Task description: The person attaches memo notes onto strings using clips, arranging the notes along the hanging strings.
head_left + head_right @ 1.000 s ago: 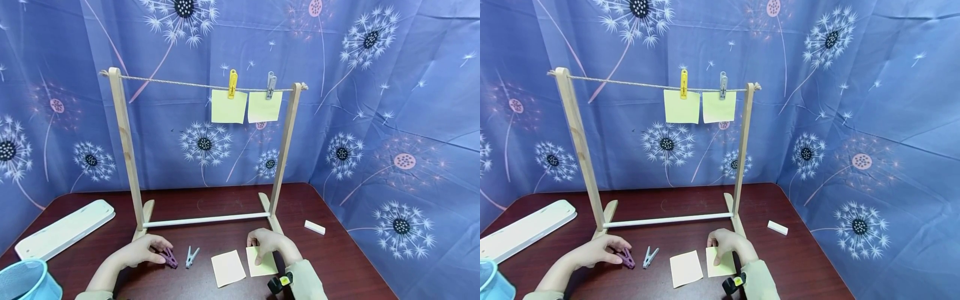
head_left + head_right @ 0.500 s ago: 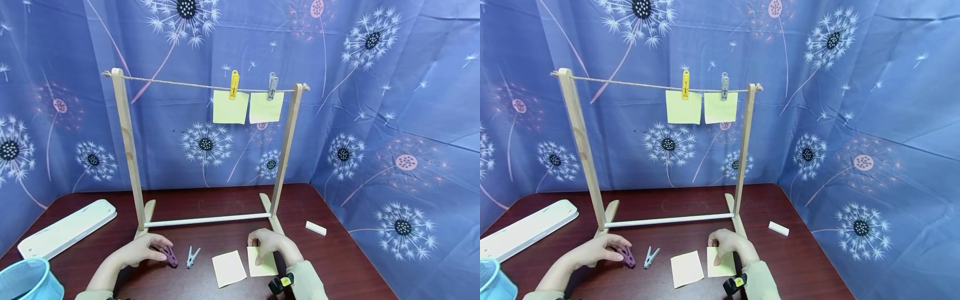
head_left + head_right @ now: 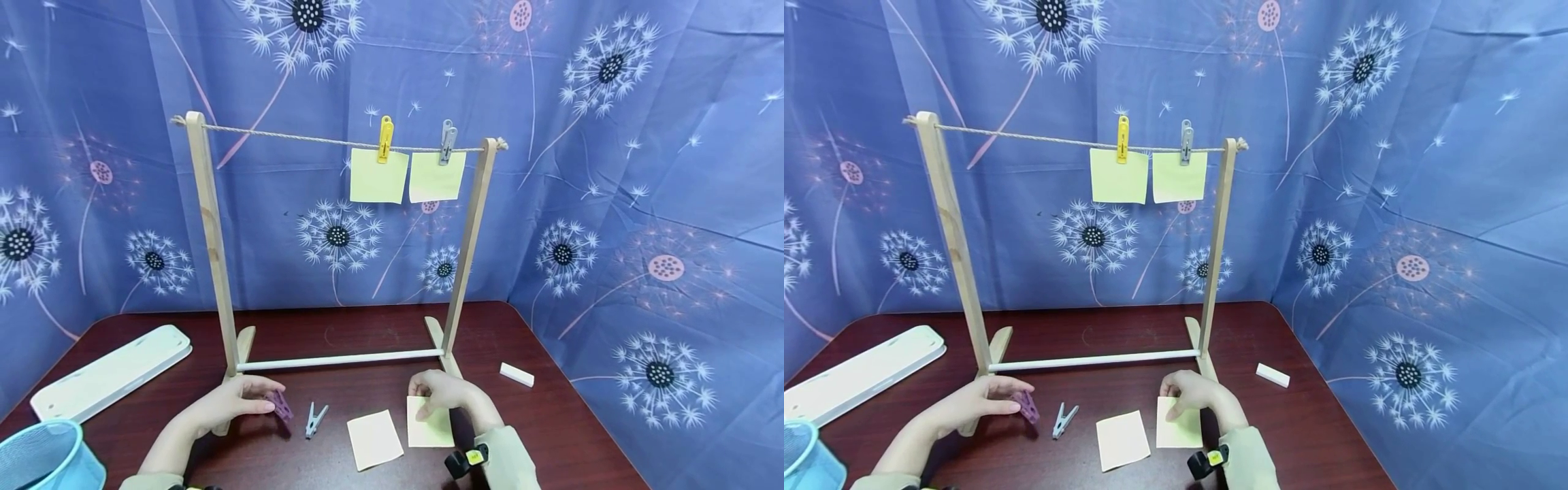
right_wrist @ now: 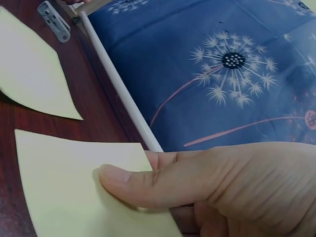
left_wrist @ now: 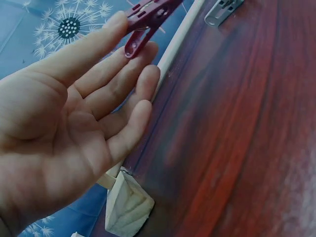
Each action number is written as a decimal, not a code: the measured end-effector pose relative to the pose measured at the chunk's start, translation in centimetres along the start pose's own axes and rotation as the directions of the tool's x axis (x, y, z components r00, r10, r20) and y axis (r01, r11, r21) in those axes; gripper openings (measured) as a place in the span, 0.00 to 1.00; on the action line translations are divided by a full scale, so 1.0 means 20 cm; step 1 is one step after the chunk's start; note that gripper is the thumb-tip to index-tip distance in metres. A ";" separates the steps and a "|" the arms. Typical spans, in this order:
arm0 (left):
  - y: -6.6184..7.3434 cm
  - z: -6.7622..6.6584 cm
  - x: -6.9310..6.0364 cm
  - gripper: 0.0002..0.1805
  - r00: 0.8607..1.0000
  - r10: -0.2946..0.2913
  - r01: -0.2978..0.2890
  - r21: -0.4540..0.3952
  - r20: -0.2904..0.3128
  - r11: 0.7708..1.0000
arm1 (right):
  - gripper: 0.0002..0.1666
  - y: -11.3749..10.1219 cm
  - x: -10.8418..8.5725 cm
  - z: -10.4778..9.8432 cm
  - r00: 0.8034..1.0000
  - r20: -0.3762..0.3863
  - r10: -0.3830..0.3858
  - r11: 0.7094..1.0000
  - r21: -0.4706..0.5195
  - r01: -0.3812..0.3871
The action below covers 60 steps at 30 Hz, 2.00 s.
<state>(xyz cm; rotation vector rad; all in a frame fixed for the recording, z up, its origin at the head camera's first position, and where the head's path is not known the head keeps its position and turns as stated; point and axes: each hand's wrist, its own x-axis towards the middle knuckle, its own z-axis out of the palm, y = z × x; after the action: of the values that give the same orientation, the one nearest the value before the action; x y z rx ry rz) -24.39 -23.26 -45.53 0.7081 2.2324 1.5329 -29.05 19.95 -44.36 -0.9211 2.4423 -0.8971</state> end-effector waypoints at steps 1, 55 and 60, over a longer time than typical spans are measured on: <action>0.00 0.00 0.00 0.25 1.000 0.000 0.000 -0.008 -0.005 1.000 | 0.17 0.00 0.00 -0.01 1.000 -0.001 0.004 1.000 0.020 -0.004; 0.22 -0.02 0.16 0.31 0.863 -0.147 0.027 -0.246 -0.484 0.969 | 0.12 -0.15 0.15 -0.04 0.932 -0.362 0.018 0.911 0.390 0.134; 0.28 -0.04 0.21 0.33 0.844 -0.158 0.053 -0.214 -0.512 0.975 | 0.12 -0.21 0.20 -0.07 0.924 -0.380 0.030 0.910 0.394 0.132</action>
<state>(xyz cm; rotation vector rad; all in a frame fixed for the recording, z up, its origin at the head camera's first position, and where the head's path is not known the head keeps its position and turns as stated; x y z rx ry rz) -26.98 -19.82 -40.02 0.0960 2.3833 2.0394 -30.74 15.31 -41.07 -0.7070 2.3783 -1.6712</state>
